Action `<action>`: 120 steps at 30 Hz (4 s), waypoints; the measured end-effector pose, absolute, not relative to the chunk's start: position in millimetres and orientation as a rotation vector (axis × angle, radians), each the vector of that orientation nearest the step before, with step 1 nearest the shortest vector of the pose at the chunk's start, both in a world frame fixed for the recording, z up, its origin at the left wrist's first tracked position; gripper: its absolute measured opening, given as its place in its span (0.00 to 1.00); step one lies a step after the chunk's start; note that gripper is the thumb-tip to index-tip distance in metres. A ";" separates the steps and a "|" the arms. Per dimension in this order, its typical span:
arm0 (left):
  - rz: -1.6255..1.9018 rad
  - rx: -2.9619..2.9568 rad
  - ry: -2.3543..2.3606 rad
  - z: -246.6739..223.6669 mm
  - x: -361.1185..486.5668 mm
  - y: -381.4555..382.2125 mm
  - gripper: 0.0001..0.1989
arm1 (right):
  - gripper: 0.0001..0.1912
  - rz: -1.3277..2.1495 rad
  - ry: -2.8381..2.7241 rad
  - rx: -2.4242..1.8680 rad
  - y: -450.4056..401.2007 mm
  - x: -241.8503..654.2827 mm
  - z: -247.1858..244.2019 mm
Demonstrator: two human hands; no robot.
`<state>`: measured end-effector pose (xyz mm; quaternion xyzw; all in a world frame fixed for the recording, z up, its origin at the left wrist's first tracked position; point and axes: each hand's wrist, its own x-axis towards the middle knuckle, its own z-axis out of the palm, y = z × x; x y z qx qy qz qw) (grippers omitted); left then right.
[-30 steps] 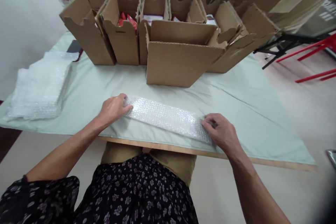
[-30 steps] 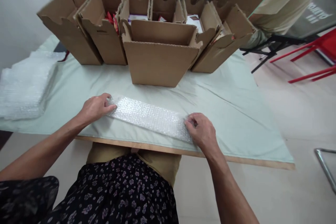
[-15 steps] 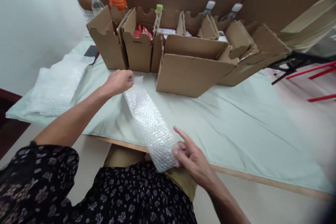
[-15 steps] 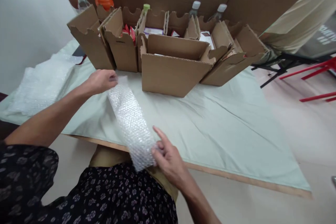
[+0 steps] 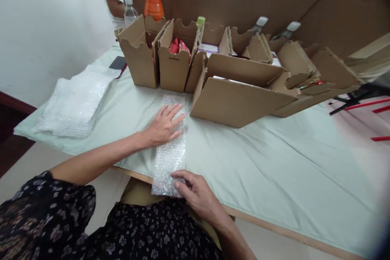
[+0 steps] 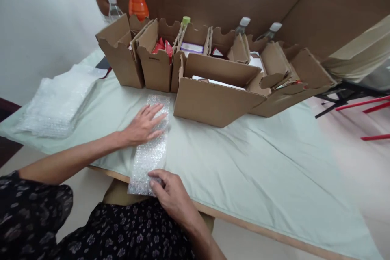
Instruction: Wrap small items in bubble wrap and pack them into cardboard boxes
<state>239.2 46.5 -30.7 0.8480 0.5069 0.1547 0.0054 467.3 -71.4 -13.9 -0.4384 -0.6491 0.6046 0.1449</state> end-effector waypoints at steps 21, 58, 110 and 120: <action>0.873 2.173 1.060 -18.9 206.0 -72.9 0.34 | 0.17 2.094 -1.434 -1.090 -66.5 475.7 -12.6; 1.107 2.071 1.880 -44.5 247.6 -90.8 0.16 | 0.20 0.867 -2.067 -1.396 -34.8 438.9 -36.2; 1.076 2.166 1.576 -26.2 235.3 -98.3 0.09 | 0.12 0.670 -2.407 -0.936 -37.2 466.2 -25.3; 0.954 2.093 1.900 -38.4 239.5 -62.7 0.09 | 0.14 0.204 -2.506 -0.914 -40.4 461.2 -33.6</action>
